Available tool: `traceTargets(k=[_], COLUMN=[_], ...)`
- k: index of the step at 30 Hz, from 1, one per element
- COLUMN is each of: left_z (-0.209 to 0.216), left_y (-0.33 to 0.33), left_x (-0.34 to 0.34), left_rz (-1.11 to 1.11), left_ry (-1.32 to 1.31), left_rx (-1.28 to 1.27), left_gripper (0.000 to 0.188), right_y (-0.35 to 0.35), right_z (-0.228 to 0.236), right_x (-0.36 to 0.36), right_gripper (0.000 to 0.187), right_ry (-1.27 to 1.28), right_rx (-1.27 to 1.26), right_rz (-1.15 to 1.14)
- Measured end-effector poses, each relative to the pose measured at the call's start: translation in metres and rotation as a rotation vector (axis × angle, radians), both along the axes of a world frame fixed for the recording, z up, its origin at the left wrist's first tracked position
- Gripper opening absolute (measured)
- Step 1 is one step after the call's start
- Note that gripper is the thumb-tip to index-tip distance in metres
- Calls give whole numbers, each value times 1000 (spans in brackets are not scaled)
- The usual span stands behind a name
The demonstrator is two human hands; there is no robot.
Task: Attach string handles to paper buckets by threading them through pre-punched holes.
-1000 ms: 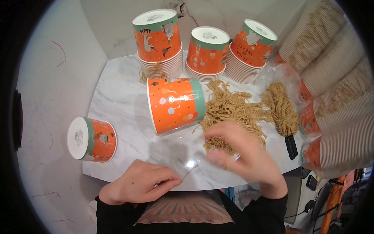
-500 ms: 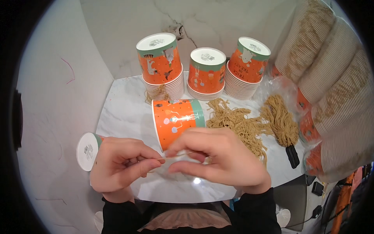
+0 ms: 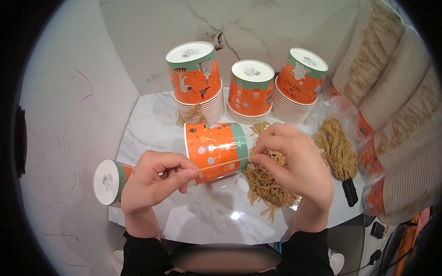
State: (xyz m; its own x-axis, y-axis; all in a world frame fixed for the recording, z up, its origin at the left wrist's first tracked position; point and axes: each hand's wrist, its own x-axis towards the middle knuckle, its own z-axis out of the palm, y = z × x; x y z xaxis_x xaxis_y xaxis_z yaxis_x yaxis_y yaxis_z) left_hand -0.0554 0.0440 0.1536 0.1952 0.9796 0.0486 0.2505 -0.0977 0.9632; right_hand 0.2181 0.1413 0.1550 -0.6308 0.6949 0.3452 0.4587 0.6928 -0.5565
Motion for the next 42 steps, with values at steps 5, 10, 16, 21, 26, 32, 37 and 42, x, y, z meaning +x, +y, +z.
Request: traceTargets(k=[5, 10, 16, 21, 26, 32, 37, 42], left_z=[-7, -22, -13, -7, -9, -23, -22, -24], left_y=[6, 6, -1, -2, 7, 17, 17, 15], left_x=[6, 13, 12, 9, 9, 5, 4, 1], left_rz=[-15, -99, -56, -39, -87, -252, -204, -197], left_ry=[38, 56, 90, 135, 78, -250, -256, -248], left_rx=[-23, -14, 1, -9, -28, -168, -125, -65], left_gripper=[12, 16, 20, 22, 28, 34, 31, 30], right_y=[5, -15, -26, -34, -36, -35, -32, -33], right_z=[-6, -30, -28, -17, -23, -26, -20, -17], right_x=[5, -49, -54, -51, -45, -52, -50, -47], right_gripper=[37, 59, 37, 25, 15, 11, 9, 6], right_ry=[-143, 313, 231, 270, 362, 389, 350, 349], right_rx=[225, -419, -567, -427, -422, -214, -100, -109], right_rz=[80, 409, 331, 327, 235, 159, 147, 119])
